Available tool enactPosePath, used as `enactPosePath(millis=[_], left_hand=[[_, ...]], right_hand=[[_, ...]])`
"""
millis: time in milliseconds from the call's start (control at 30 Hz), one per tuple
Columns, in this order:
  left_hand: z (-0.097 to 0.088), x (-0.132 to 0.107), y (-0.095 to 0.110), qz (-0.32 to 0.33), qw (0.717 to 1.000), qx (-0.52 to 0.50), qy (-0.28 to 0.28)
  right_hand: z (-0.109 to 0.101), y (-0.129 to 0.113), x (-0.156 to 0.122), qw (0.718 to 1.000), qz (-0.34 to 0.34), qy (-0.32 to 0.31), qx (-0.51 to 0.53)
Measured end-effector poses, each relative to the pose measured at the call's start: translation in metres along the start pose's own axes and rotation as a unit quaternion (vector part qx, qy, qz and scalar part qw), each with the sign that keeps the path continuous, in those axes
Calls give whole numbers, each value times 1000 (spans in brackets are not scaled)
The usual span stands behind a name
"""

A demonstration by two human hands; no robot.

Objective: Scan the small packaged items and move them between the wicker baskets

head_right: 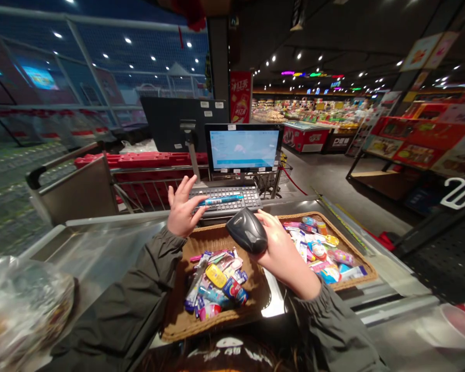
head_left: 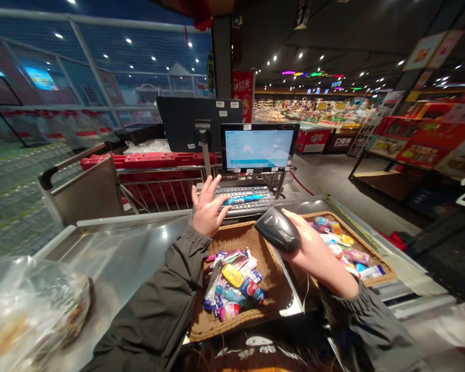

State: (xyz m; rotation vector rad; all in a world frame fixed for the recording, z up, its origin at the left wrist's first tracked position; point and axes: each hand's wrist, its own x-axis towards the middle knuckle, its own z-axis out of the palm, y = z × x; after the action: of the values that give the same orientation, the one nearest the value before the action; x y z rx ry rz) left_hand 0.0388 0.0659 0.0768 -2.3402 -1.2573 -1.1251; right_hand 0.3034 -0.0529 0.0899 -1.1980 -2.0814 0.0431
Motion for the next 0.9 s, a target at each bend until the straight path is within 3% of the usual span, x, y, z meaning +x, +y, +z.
enactPosePath(millis=[200, 333, 567, 900], left_hand=[[8, -17, -7, -4, 999, 1, -35], [19, -32, -11, -10, 995, 1, -99], [48, -62, -7, -14, 977, 0, -211], [94, -93, -7, -3, 947, 24, -321]], right_hand=[[4, 3, -6, 999, 32, -17, 10], [7, 6, -10, 998, 55, -27, 18], [14, 14, -17, 995, 75, -48, 41], [33, 32, -27, 987, 107, -100, 73]])
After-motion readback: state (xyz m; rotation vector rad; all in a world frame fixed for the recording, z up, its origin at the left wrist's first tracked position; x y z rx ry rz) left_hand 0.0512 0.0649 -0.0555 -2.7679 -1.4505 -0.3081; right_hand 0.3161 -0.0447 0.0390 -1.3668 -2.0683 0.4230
